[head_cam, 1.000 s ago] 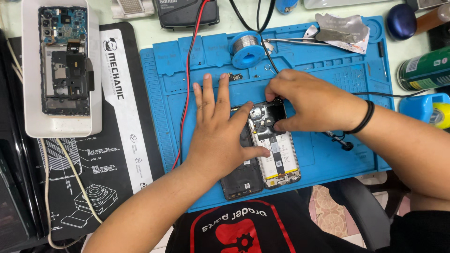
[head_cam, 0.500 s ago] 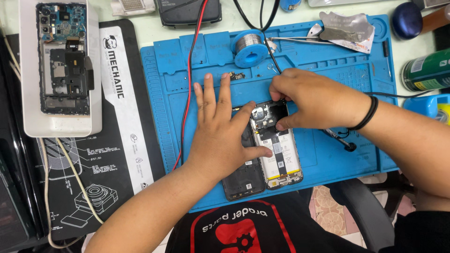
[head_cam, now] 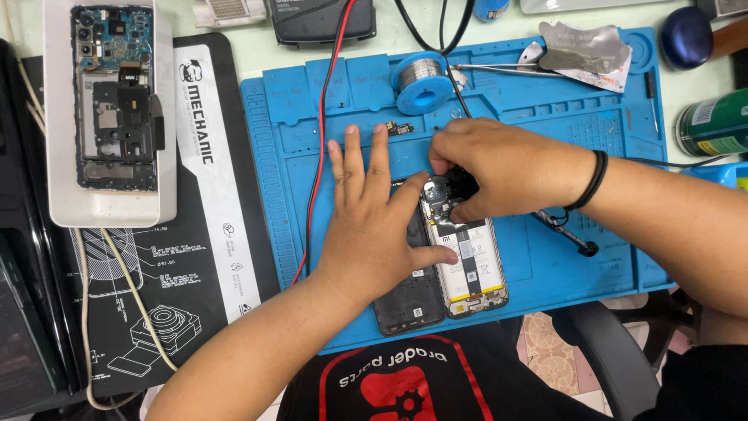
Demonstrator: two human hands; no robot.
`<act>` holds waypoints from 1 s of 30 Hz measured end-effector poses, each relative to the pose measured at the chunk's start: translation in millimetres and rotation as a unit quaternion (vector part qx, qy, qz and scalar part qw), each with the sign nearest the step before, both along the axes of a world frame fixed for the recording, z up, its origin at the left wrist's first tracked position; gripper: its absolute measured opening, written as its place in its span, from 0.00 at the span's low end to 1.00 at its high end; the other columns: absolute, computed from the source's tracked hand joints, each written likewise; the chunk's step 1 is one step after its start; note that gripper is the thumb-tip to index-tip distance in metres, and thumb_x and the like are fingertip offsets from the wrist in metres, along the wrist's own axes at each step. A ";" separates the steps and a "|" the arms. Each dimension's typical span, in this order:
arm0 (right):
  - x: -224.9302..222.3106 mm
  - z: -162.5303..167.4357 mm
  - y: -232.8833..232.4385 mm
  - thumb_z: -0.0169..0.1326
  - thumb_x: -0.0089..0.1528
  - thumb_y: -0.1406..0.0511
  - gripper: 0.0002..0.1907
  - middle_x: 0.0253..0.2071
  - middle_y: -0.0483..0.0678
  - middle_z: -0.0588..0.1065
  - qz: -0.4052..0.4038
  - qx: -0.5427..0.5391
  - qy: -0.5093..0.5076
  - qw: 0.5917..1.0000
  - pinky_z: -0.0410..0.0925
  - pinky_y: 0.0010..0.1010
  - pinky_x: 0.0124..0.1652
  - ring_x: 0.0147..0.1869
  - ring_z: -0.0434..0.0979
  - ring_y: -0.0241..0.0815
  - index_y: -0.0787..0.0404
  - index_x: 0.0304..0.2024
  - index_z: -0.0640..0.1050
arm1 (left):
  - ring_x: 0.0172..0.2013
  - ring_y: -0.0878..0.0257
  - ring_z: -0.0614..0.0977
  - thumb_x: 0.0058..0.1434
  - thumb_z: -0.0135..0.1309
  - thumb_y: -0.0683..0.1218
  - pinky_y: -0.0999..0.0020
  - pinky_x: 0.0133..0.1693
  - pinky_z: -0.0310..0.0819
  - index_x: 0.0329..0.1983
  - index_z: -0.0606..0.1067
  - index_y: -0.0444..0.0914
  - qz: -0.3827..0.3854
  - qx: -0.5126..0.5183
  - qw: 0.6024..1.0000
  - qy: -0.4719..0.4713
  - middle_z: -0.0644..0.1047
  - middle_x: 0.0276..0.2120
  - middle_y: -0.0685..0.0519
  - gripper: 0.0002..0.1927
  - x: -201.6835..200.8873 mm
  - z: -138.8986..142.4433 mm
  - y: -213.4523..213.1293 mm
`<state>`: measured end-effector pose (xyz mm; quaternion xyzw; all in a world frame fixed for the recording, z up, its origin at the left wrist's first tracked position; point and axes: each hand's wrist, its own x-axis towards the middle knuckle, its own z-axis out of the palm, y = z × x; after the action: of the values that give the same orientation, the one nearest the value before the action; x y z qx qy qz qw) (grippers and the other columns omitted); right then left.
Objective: The person opens a smartphone and uses a screwdriver to remove screws and pry open internal components. They manipulate the battery and internal parts with their hands and the tool, then place the back cover aside.
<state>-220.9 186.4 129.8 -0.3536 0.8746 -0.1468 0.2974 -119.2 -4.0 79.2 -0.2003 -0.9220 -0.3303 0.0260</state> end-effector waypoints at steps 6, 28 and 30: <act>-2.8 -2.4 -2.3 0.73 0.39 0.62 0.32 0.40 0.49 0.73 0.027 -0.029 0.007 0.999 0.68 0.41 0.45 0.48 0.73 0.52 0.58 0.43 0.74 | 0.71 0.23 0.39 0.39 0.71 0.69 0.26 0.68 0.26 0.58 0.76 0.34 -0.005 -0.004 1.000 0.007 0.48 0.71 0.25 0.50 -0.5 0.3 -1.2; 18.3 12.8 7.4 0.70 0.44 0.63 0.27 0.41 0.53 0.74 0.013 -0.071 0.101 0.992 0.68 0.44 0.47 0.50 0.73 0.58 0.61 0.45 0.76 | 0.71 0.24 0.38 0.41 0.69 0.70 0.25 0.67 0.25 0.59 0.75 0.34 -0.007 -0.019 1.000 0.006 0.47 0.71 0.24 0.49 0.9 -0.2 -0.8; 31.6 24.1 26.6 0.66 0.49 0.64 0.22 0.41 0.52 0.75 -0.021 -0.088 0.162 0.983 0.69 0.43 0.44 0.48 0.75 0.57 0.61 0.45 0.76 | 0.71 0.23 0.38 0.41 0.69 0.69 0.24 0.67 0.25 0.59 0.75 0.34 -0.006 -0.017 1.000 0.014 0.47 0.70 0.23 0.49 2.3 -0.5 -1.2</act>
<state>-189.4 212.9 153.9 -0.3790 0.9022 -0.1700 0.1160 -116.9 -5.2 78.7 -0.2106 -0.9258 -0.3121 0.0335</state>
